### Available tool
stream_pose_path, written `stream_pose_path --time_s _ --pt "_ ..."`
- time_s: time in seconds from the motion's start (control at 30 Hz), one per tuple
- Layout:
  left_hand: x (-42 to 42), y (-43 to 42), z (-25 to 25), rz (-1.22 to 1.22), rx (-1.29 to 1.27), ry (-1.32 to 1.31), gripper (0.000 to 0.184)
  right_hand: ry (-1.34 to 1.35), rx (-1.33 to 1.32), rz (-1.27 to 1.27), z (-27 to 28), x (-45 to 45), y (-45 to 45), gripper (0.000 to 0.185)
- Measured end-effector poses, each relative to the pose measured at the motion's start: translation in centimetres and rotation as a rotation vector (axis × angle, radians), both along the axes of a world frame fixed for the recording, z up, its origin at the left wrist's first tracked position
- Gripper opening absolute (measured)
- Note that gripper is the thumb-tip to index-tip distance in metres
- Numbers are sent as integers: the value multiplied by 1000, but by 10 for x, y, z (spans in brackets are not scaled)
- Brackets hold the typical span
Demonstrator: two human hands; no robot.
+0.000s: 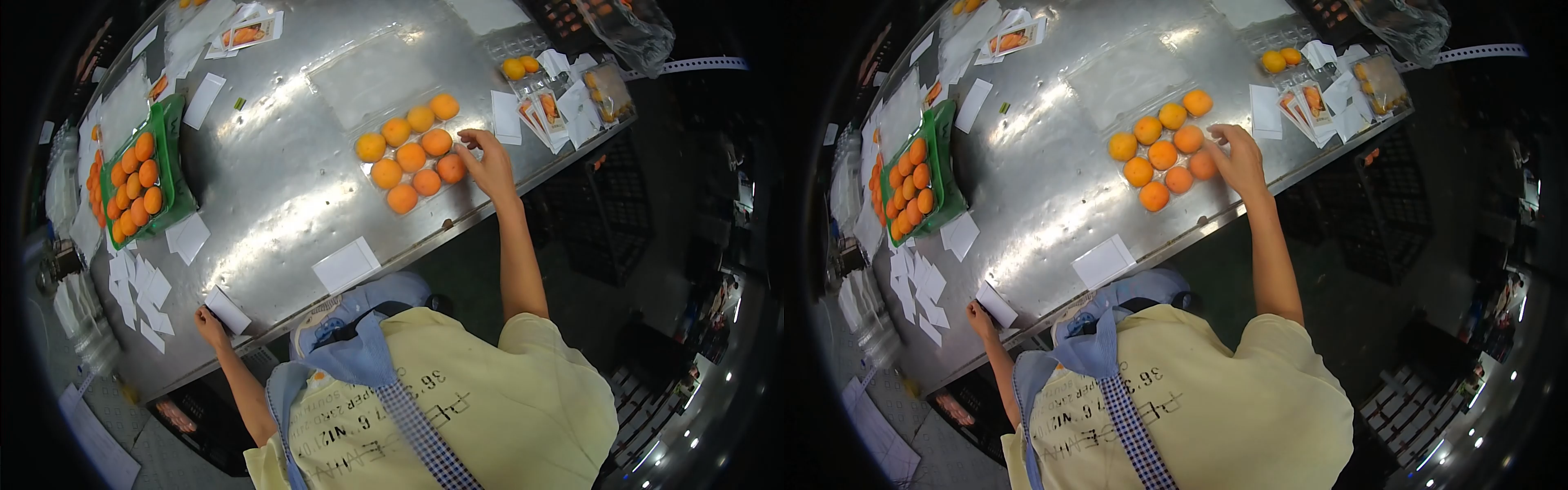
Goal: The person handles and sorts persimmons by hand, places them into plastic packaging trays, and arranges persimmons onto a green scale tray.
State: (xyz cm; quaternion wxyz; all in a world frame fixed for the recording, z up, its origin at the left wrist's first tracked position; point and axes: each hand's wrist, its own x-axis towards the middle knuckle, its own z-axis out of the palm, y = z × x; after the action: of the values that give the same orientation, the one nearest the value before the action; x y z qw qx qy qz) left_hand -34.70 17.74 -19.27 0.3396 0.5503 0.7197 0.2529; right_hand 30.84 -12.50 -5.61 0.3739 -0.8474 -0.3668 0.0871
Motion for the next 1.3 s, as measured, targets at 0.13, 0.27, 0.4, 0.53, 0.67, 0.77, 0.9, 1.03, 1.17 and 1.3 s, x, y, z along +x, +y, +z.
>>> stream_pose_path --time_s 0.13,0.27,0.4,0.53,0.67,0.77,0.9,1.03,1.17,1.3 --pt "-1 1 0 4 -33 -27 25 -55 14 78 6 15 31 25" --pt "-3 0 -2 -3 -32 -18 25 -174 -50 205 10 27 61 23" --pt "-9 3 -7 -6 -37 10 24 -122 -42 200 24 24 76 25" --pt "-26 10 -29 -32 12 51 25 -148 -116 215 13 37 72 30" --pt "-18 6 -21 -53 58 108 26 -131 -210 273 12 45 72 37" --pt "-10 5 -15 -51 56 152 27 -171 -208 320 4 46 76 41" --pt "1 1 -2 -51 58 205 27 -162 -324 373 8 43 84 43" --pt "2 0 1 -54 66 253 28 -216 -331 432 3 42 89 42" --pt "-15 6 -22 -43 93 174 28 -265 -302 416 -5 41 89 40" --pt "-10 5 -15 -52 71 179 27 -332 -296 370 -2 38 90 40"
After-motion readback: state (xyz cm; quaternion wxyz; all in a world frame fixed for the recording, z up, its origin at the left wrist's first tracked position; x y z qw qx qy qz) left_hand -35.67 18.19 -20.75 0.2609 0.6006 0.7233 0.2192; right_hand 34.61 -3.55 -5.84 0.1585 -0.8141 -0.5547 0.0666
